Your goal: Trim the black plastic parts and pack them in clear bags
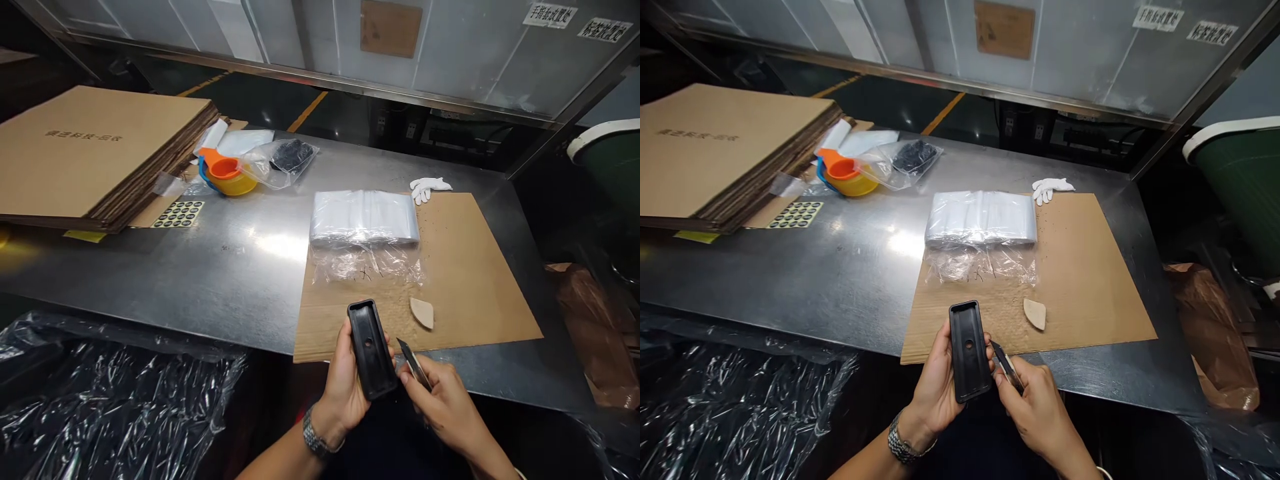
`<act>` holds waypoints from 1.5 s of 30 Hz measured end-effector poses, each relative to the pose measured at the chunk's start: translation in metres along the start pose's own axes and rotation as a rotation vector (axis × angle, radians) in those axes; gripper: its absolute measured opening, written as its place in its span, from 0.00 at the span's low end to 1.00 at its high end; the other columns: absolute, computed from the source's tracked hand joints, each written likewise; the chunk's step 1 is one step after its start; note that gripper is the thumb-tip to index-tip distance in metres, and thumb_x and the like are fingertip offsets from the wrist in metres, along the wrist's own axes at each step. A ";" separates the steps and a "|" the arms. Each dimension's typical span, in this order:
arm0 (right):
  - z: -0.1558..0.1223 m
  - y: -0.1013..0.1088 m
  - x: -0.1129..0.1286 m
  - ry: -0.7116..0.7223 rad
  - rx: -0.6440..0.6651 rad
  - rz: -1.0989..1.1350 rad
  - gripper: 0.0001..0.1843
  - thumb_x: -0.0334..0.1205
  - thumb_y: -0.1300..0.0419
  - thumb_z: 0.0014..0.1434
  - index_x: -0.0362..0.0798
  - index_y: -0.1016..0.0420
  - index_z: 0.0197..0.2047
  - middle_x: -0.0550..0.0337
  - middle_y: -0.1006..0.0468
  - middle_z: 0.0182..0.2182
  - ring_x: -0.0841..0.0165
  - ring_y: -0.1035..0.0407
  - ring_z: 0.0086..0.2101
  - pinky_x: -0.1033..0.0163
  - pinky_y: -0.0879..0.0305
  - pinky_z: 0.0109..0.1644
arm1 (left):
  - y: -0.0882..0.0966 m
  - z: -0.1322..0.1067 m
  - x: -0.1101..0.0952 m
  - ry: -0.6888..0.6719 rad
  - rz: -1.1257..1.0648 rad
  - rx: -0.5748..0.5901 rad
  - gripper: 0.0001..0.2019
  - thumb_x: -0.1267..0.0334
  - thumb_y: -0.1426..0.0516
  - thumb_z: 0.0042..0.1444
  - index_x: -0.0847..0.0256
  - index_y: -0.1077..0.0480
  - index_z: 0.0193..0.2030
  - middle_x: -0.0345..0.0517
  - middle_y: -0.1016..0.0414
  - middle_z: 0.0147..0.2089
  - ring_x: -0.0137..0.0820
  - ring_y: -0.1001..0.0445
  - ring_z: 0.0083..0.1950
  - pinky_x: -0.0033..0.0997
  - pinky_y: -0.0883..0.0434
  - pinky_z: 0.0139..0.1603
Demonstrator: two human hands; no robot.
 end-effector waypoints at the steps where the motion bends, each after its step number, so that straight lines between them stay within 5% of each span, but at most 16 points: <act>1: -0.001 0.000 -0.001 -0.001 -0.005 0.004 0.16 0.46 0.52 0.62 0.47 0.39 0.26 0.68 0.44 0.17 0.75 0.49 0.20 0.68 0.54 0.24 | 0.001 0.000 0.000 0.007 -0.006 0.001 0.30 0.44 0.58 0.59 0.71 0.29 0.30 0.51 0.27 0.23 0.31 0.26 0.24 0.29 0.27 0.30; 10: -0.005 0.008 -0.003 -0.003 -0.107 -0.077 0.20 0.53 0.52 0.61 0.49 0.43 0.23 0.68 0.45 0.17 0.75 0.49 0.19 0.68 0.53 0.23 | 0.003 0.003 0.000 0.034 -0.039 -0.011 0.28 0.46 0.55 0.59 0.71 0.29 0.30 0.50 0.27 0.24 0.31 0.27 0.24 0.30 0.27 0.30; 14: 0.005 0.033 -0.027 -0.063 -0.400 -0.378 0.19 0.51 0.57 0.64 0.49 0.35 0.31 0.66 0.38 0.17 0.72 0.42 0.19 0.68 0.47 0.24 | 0.004 0.003 -0.001 0.027 -0.041 -0.023 0.27 0.46 0.54 0.59 0.72 0.29 0.31 0.49 0.27 0.25 0.31 0.26 0.26 0.31 0.27 0.29; 17: 0.018 0.055 -0.052 -0.119 -0.623 -0.729 0.19 0.44 0.60 0.65 0.47 0.32 0.43 0.57 0.28 0.27 0.66 0.35 0.26 0.64 0.45 0.27 | 0.003 0.002 0.000 0.063 -0.066 -0.005 0.26 0.46 0.54 0.58 0.71 0.29 0.30 0.50 0.27 0.26 0.31 0.27 0.26 0.31 0.28 0.29; 22: 0.035 0.070 -0.081 -0.136 -0.734 -0.909 0.19 0.40 0.54 0.61 0.39 0.29 0.48 0.44 0.31 0.34 0.55 0.37 0.35 0.54 0.42 0.35 | 0.003 0.002 0.003 0.140 -0.076 0.027 0.27 0.45 0.53 0.58 0.71 0.30 0.29 0.49 0.27 0.23 0.31 0.27 0.24 0.31 0.28 0.30; 25: 0.025 0.064 -0.065 0.000 -0.763 -0.888 0.18 0.41 0.51 0.61 0.41 0.28 0.48 0.45 0.32 0.37 0.55 0.38 0.38 0.51 0.40 0.40 | 0.006 0.004 0.006 0.169 -0.067 0.041 0.28 0.45 0.53 0.57 0.72 0.30 0.29 0.50 0.26 0.25 0.32 0.26 0.25 0.31 0.28 0.29; 27: 0.011 0.052 -0.038 0.242 -0.680 -0.730 0.14 0.39 0.49 0.61 0.46 0.28 0.47 0.49 0.32 0.36 0.59 0.38 0.38 0.54 0.40 0.41 | 0.006 0.004 0.009 0.195 -0.041 0.059 0.28 0.45 0.53 0.58 0.72 0.29 0.31 0.51 0.25 0.26 0.32 0.26 0.26 0.31 0.28 0.29; 29: -0.002 0.034 -0.004 0.482 -0.428 -0.527 0.11 0.37 0.48 0.61 0.49 0.27 0.44 0.54 0.30 0.33 0.63 0.37 0.36 0.58 0.39 0.39 | 0.006 0.004 0.013 0.239 -0.028 0.078 0.28 0.46 0.54 0.58 0.73 0.28 0.31 0.51 0.25 0.26 0.31 0.26 0.25 0.29 0.28 0.29; 32: -0.015 0.010 0.034 0.635 -0.112 -0.442 0.08 0.38 0.45 0.61 0.51 0.26 0.41 0.59 0.29 0.28 0.67 0.38 0.33 0.61 0.42 0.36 | 0.003 0.002 0.017 0.279 -0.039 0.104 0.27 0.48 0.54 0.60 0.73 0.28 0.30 0.52 0.24 0.25 0.31 0.25 0.25 0.26 0.29 0.28; 38: -0.012 -0.001 0.042 0.612 0.046 -0.475 0.10 0.44 0.47 0.62 0.48 0.29 0.35 0.60 0.30 0.28 0.66 0.41 0.34 0.59 0.46 0.39 | -0.003 -0.002 0.022 0.315 -0.026 0.156 0.21 0.52 0.52 0.60 0.70 0.27 0.39 0.53 0.23 0.29 0.38 0.23 0.31 0.32 0.28 0.32; 45: -0.007 0.006 0.037 0.477 0.098 -0.413 0.12 0.48 0.43 0.59 0.51 0.32 0.43 0.61 0.31 0.30 0.65 0.40 0.35 0.58 0.44 0.40 | 0.003 -0.003 0.029 0.315 0.061 0.058 0.22 0.50 0.49 0.58 0.68 0.29 0.26 0.46 0.28 0.21 0.29 0.28 0.20 0.24 0.32 0.22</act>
Point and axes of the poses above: each hand's wrist, its own z-axis towards the middle knuckle, its own y-axis out of the back of the hand, x = y × z, the point moved 3 cm from there along z, towards the middle knuckle
